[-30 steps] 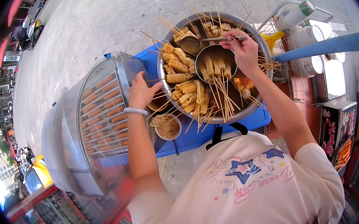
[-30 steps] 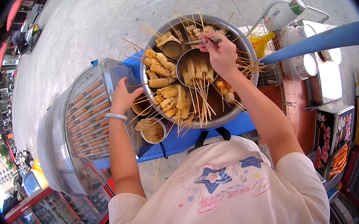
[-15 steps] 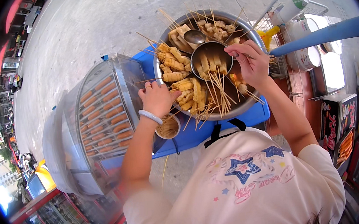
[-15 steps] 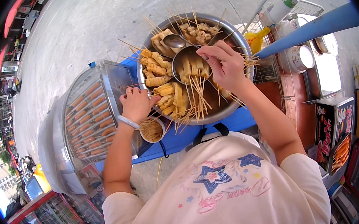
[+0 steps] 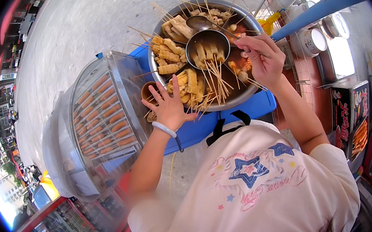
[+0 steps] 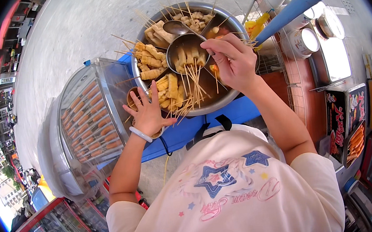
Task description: The person carries a large metal bowl filled with skewered food items to a blue table and arranges them. They use a ladle to pour broth from a pot into a small cup. Afterwards, the person sweeps the concrete floor with a broom and dustpan, collecting debris into a bucket.
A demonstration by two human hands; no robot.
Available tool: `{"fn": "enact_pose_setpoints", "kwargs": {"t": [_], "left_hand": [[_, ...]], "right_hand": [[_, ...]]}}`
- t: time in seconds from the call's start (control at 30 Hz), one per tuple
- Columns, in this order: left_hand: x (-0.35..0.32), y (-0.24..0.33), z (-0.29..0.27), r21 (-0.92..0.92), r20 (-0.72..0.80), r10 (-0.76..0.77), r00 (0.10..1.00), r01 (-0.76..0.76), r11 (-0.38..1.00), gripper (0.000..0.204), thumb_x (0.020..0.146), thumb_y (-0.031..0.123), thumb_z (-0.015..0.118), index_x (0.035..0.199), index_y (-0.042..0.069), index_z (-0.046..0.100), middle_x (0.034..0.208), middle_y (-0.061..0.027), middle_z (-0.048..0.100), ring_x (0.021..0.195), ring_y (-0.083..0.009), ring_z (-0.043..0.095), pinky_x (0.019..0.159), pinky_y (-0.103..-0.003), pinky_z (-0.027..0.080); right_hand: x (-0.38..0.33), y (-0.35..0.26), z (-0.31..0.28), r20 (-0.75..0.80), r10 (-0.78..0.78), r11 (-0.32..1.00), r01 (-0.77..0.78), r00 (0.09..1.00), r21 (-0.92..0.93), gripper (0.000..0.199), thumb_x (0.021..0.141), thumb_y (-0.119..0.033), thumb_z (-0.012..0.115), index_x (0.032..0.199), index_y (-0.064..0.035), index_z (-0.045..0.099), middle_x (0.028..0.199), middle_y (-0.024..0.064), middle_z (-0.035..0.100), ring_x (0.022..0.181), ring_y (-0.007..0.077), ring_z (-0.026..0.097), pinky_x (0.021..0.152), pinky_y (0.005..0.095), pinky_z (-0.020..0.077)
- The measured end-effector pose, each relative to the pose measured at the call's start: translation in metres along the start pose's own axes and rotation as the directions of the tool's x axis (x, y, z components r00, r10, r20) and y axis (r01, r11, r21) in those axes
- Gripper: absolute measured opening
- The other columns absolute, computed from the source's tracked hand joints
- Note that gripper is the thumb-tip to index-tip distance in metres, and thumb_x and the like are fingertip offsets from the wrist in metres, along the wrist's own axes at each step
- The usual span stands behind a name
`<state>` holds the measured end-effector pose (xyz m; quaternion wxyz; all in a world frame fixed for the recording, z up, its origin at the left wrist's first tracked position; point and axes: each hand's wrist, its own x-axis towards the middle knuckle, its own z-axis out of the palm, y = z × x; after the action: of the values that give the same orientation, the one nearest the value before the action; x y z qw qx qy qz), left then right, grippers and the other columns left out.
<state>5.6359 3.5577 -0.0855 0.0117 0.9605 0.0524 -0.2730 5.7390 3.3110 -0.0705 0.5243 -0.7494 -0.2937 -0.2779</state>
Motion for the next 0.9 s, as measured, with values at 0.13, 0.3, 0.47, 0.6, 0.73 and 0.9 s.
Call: {"fn": "enact_pose_setpoints", "kwargs": {"t": [0.13,0.3,0.47,0.6,0.73,0.9], "left_hand": [[0.006,-0.014,0.003,-0.012,-0.008,-0.017,1.0,0.017,1.0,0.125,0.062,0.044,0.082,0.15,0.016,-0.002,0.15,-0.0311,0.011,0.136,-0.0555,0.004,0.096,-0.078,0.004],[0.007,-0.017,0.007,0.05,-0.034,-0.027,0.999,0.029,0.998,0.123,0.061,0.037,0.082,0.15,0.014,0.002,0.15,-0.0293,0.015,0.138,-0.0508,0.01,0.101,-0.074,0.007],[0.002,-0.021,0.022,0.162,-0.156,-0.044,0.987,0.07,0.984,0.125,0.059,0.044,0.083,0.149,0.009,0.005,0.149,-0.0293,0.017,0.139,-0.0475,0.014,0.102,-0.072,0.012],[-0.002,-0.028,0.019,0.198,-0.115,-0.029,0.993,0.052,0.979,0.126,0.058,0.05,0.083,0.149,0.007,0.007,0.149,-0.0302,0.017,0.139,-0.0461,0.014,0.102,-0.072,0.013],[-0.005,-0.026,0.017,0.243,-0.11,-0.007,0.994,0.034,0.969,0.126,0.057,0.049,0.084,0.148,0.005,0.008,0.147,-0.0305,0.019,0.139,-0.0448,0.015,0.101,-0.073,0.013],[0.0,-0.024,0.019,0.237,-0.095,-0.035,0.995,0.057,0.97,0.127,0.056,0.045,0.086,0.148,0.003,0.008,0.145,-0.0294,0.025,0.137,-0.0441,0.02,0.101,-0.073,0.013]], "right_hand": [[-0.006,-0.002,-0.013,-0.048,-0.061,0.997,0.059,0.997,-0.045,0.017,0.082,0.008,0.062,0.094,-0.0012,0.068,0.078,0.0084,0.062,0.066,0.0174,0.061,0.058,0.0235,0.0478],[-0.019,-0.008,-0.025,-0.089,-0.049,0.998,0.045,0.995,-0.046,0.016,0.082,0.007,0.062,0.094,-0.0003,0.068,0.078,0.009,0.063,0.067,0.0176,0.061,0.059,0.0237,0.0479],[-0.028,-0.013,-0.035,-0.073,-0.038,0.998,0.034,0.997,-0.059,0.016,0.083,0.008,0.06,0.095,0.0003,0.067,0.078,0.0089,0.063,0.067,0.0164,0.06,0.059,0.023,0.0473],[-0.03,-0.016,-0.039,-0.073,-0.051,0.996,0.046,0.996,-0.079,0.016,0.083,0.008,0.059,0.095,0.0005,0.067,0.077,0.0088,0.063,0.066,0.016,0.06,0.059,0.0231,0.0474],[-0.033,-0.019,-0.037,-0.081,-0.026,0.997,0.02,0.996,-0.07,0.015,0.083,0.007,0.06,0.094,0.0003,0.067,0.078,0.0084,0.063,0.066,0.0162,0.06,0.06,0.0235,0.0481],[-0.029,-0.035,-0.016,-0.099,0.091,0.992,-0.082,0.991,0.094,0.011,0.083,0.006,0.061,0.091,0.0001,0.066,0.077,0.0075,0.063,0.065,0.0158,0.06,0.06,0.0237,0.0487]]}}
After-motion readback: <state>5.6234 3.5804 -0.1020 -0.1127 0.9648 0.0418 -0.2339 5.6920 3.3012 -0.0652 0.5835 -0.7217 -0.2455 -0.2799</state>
